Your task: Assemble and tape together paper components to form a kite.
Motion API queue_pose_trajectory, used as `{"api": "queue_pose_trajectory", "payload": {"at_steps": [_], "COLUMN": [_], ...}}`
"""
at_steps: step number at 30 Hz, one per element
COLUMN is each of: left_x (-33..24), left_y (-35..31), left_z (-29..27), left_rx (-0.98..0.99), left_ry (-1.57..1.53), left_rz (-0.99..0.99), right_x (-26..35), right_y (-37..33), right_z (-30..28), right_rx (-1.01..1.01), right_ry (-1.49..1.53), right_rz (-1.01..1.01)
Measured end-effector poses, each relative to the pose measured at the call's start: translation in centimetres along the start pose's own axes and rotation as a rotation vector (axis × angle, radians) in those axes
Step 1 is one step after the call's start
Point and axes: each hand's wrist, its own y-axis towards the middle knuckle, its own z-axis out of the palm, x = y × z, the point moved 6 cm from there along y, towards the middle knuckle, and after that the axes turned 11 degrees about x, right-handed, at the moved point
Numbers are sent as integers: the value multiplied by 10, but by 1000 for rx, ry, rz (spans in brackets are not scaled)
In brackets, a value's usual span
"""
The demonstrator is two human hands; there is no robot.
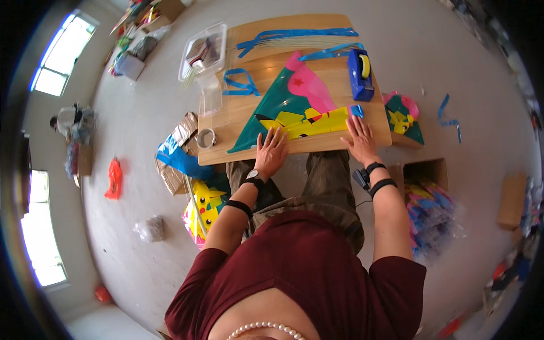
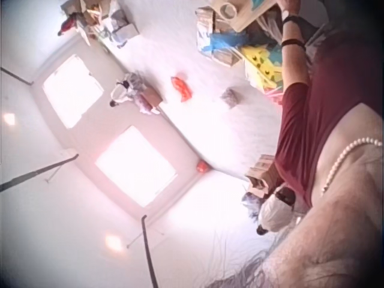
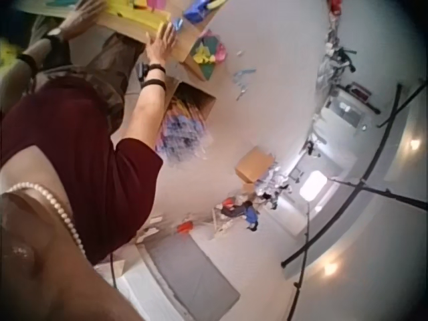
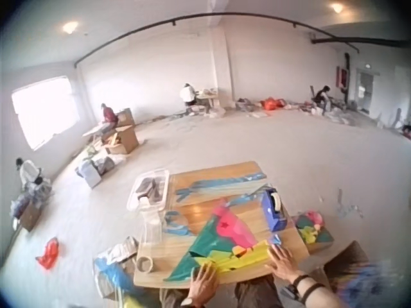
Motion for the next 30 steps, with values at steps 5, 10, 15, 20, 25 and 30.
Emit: {"api": "queue_pose_trajectory", "payload": {"at_steps": [5, 10, 15, 20, 25, 30], "left_x": [3, 2, 5, 58, 109, 124], "left_y": [-3, -5, -7, -11, -40, -42], "left_z": [3, 7, -3, -36, -41, -37], "left_rx": [-19, -28, -60, -202, -185, -213], "left_ry": [-4, -2, -30, -121, -65, -176], "left_rz": [25, 27, 32, -237, -417, -426], "right_x": [48, 155, 176, 172, 176, 176], "right_y": [1, 33, 47, 47, 47, 47], "right_z": [-10, -4, 18, 23, 21, 19], "right_rx": [-190, -23, -21, -75, -9, -44], "right_ry": [-137, 57, -50, -36, -61, -42], "right_rz": [-24, -316, -276, -299, -266, -286]}}
